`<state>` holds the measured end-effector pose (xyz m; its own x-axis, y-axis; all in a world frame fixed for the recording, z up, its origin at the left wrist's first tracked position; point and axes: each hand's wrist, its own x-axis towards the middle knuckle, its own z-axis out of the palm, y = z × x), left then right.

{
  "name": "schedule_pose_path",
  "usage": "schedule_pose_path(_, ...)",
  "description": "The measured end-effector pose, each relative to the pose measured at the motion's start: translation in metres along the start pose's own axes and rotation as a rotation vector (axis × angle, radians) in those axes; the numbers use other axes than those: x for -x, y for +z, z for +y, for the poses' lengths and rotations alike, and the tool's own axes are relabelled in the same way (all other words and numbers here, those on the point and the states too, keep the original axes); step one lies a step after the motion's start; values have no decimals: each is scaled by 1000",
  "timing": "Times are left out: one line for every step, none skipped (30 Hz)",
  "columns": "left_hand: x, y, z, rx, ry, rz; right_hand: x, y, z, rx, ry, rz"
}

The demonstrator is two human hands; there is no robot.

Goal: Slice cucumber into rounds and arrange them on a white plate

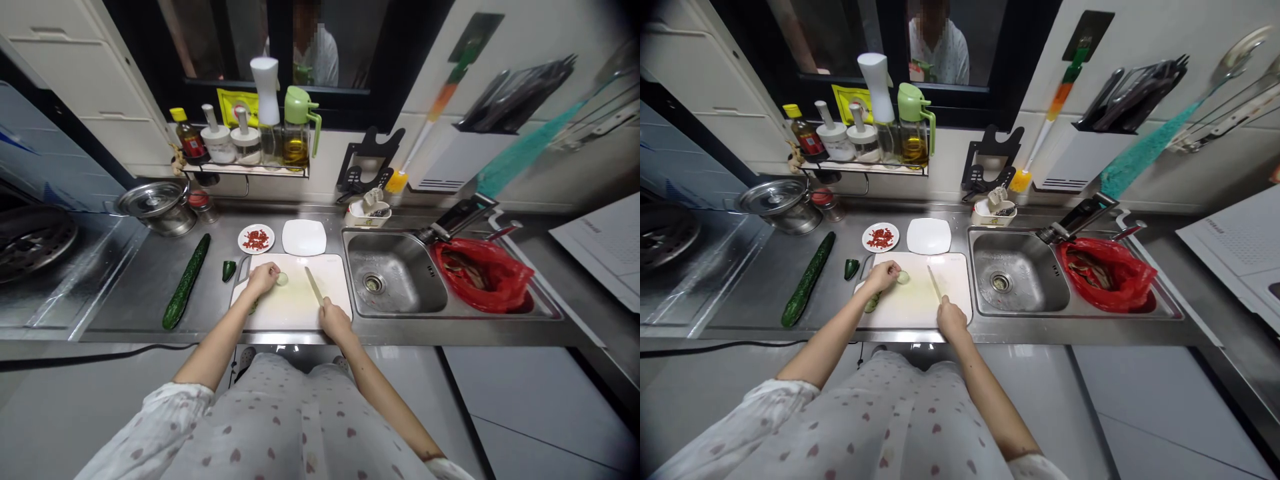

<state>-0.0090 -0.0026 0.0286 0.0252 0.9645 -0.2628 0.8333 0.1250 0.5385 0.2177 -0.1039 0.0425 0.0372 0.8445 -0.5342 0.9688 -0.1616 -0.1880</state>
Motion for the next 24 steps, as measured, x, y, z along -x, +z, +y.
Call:
schedule_pose_path(2,7,5,7,-6,-13,0,0,0,3,-1,0)
schedule_pose_path(3,14,9,10,-16,-20,0,-1,-1,4,-3,1)
schedule_pose_path(4,20,13,12,-26,-23,1,-1,-1,5,-3,3)
schedule_pose_path(4,25,16,12,-30,-23,1,-1,-1,5,-2,2)
schedule_pose_path(3,30,19,10,-35,-24,1,-1,-1,5,-1,1)
schedule_pose_path(2,34,21,4,-40,-25,1,0,-1,4,1,1)
schedule_pose_path(1,37,23,-6,-45,-24,0,0,-1,4,3,2)
schedule_pose_path(0,40,23,-22,-52,-21,0,0,-1,3,5,2)
schedule_pose_path(-2,42,23,-40,-58,-16,0,0,0,1,7,2)
schedule_pose_path(-3,43,23,-60,-62,-9,0,1,0,-1,6,3)
schedule_pose_path(-4,44,23,-80,-62,-2,0,1,0,-2,5,4)
schedule_pose_path(-5,45,22,-98,-59,4,-1,1,0,-4,5,5)
schedule_pose_path(-6,46,21,-114,-55,10,-1,2,0,-5,5,5)
schedule_pose_path(-7,46,20,-127,-49,16,-1,2,1,-6,5,7)
schedule_pose_path(-7,47,20,-136,-43,21,-1,2,1,-7,3,9)
schedule_pose_path(-7,47,19,-144,-38,23,-1,2,1,-8,3,11)
schedule_pose_path(-7,48,19,-151,-33,23,-1,2,2,-9,2,12)
schedule_pose_path(-7,48,19,-158,-27,24,-1,2,2,-10,0,12)
schedule_pose_path(-7,48,19,-164,-23,24,-1,2,3,-11,-2,12)
schedule_pose_path(-7,49,19,-171,-20,24,-1,2,3,-11,-3,12)
schedule_pose_path(-7,49,18,-176,-19,26,-1,2,3,-11,-5,10)
schedule_pose_path(-7,50,18,-178,-20,32,-2,2,3,-11,-5,8)
schedule_pose_path(-7,50,18,-178,-24,39,-2,1,3,-10,-4,7)
schedule_pose_path(-7,50,18,-175,-31,46,-2,0,2,-9,-2,6)
